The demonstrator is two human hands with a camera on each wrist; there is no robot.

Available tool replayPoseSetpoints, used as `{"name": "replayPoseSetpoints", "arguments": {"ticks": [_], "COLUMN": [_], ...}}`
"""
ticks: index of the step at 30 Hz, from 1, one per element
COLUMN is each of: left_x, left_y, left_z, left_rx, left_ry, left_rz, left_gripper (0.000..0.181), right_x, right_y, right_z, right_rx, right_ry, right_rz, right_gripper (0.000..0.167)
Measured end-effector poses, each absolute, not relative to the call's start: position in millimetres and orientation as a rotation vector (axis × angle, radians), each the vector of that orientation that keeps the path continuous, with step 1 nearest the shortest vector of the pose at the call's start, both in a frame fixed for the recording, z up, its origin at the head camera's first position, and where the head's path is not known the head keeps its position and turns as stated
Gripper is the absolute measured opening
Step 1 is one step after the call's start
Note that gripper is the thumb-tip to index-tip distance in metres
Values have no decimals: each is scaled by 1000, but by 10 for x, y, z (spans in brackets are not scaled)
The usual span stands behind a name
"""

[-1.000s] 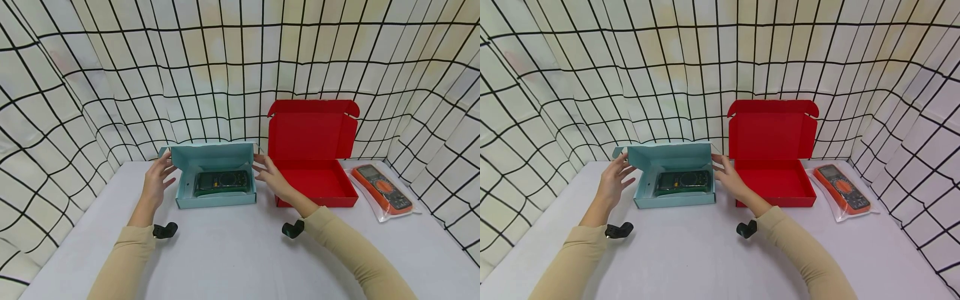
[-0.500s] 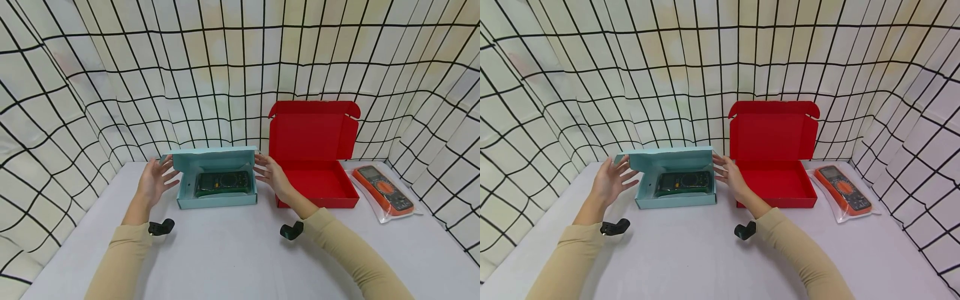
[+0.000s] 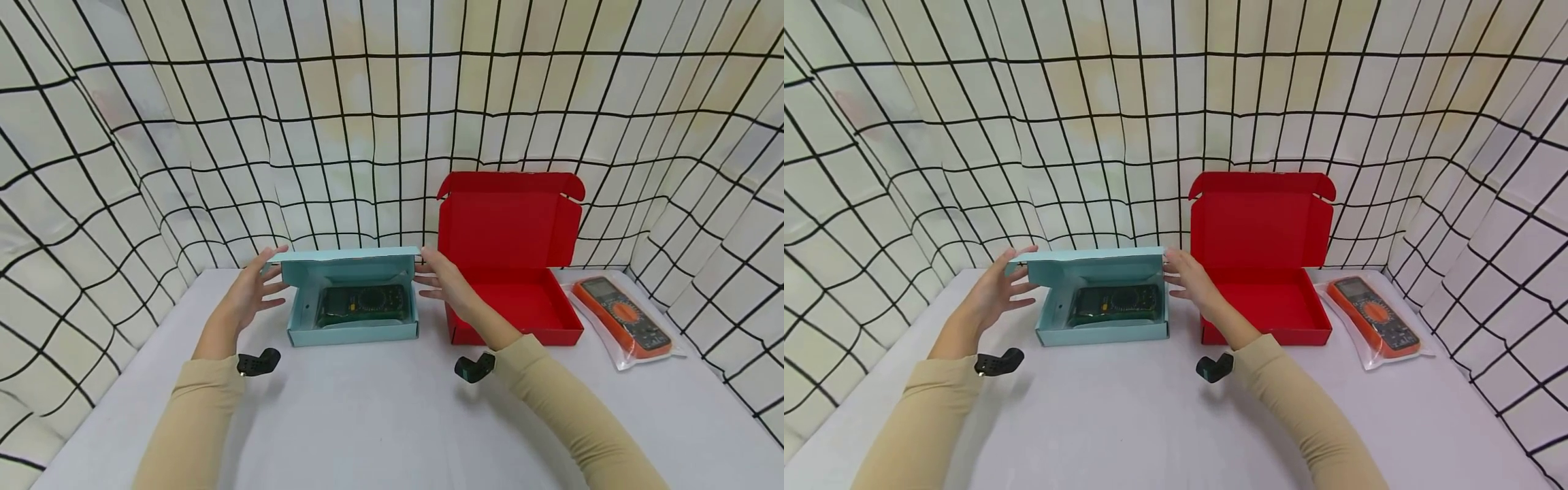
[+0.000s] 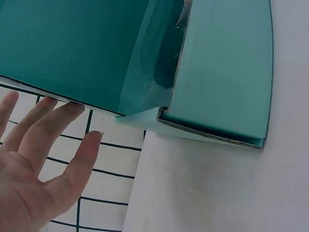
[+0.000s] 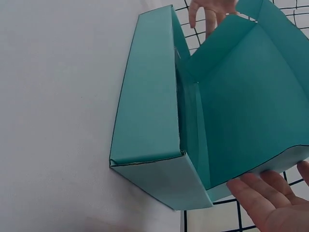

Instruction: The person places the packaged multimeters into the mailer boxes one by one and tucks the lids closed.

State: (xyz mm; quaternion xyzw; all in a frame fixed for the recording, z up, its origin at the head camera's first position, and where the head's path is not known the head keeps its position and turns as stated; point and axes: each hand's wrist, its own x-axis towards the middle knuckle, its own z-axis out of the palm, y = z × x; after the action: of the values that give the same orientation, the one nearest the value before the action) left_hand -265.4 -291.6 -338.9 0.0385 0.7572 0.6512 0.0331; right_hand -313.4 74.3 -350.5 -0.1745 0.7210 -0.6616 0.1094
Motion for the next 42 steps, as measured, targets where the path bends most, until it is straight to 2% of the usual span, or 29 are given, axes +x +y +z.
{"name": "replayPoseSetpoints", "arguments": {"ticks": [5, 19, 31, 42], "left_x": [-2657, -2682, -2673, -2657], "left_y": [-2949, -3006, -3026, -3037], "left_z": [-3430, -3523, -3623, -3745], "left_rx": [130, 204, 252, 318], "left_ry": [2309, 2303, 2309, 2347], "left_rz": [2001, 2021, 2019, 2002], "left_gripper": [77, 66, 42, 35], "right_x": [-3121, -3114, -3031, -2986], "right_y": [765, 822, 842, 878], "right_z": [-3521, -3710, -3861, -3963], "right_rx": [-539, -694, -803, -895], "right_ry": [2101, 2091, 2135, 2204], "right_rz": [-1920, -1967, -1911, -1747], "right_gripper": [66, 74, 73, 70]}}
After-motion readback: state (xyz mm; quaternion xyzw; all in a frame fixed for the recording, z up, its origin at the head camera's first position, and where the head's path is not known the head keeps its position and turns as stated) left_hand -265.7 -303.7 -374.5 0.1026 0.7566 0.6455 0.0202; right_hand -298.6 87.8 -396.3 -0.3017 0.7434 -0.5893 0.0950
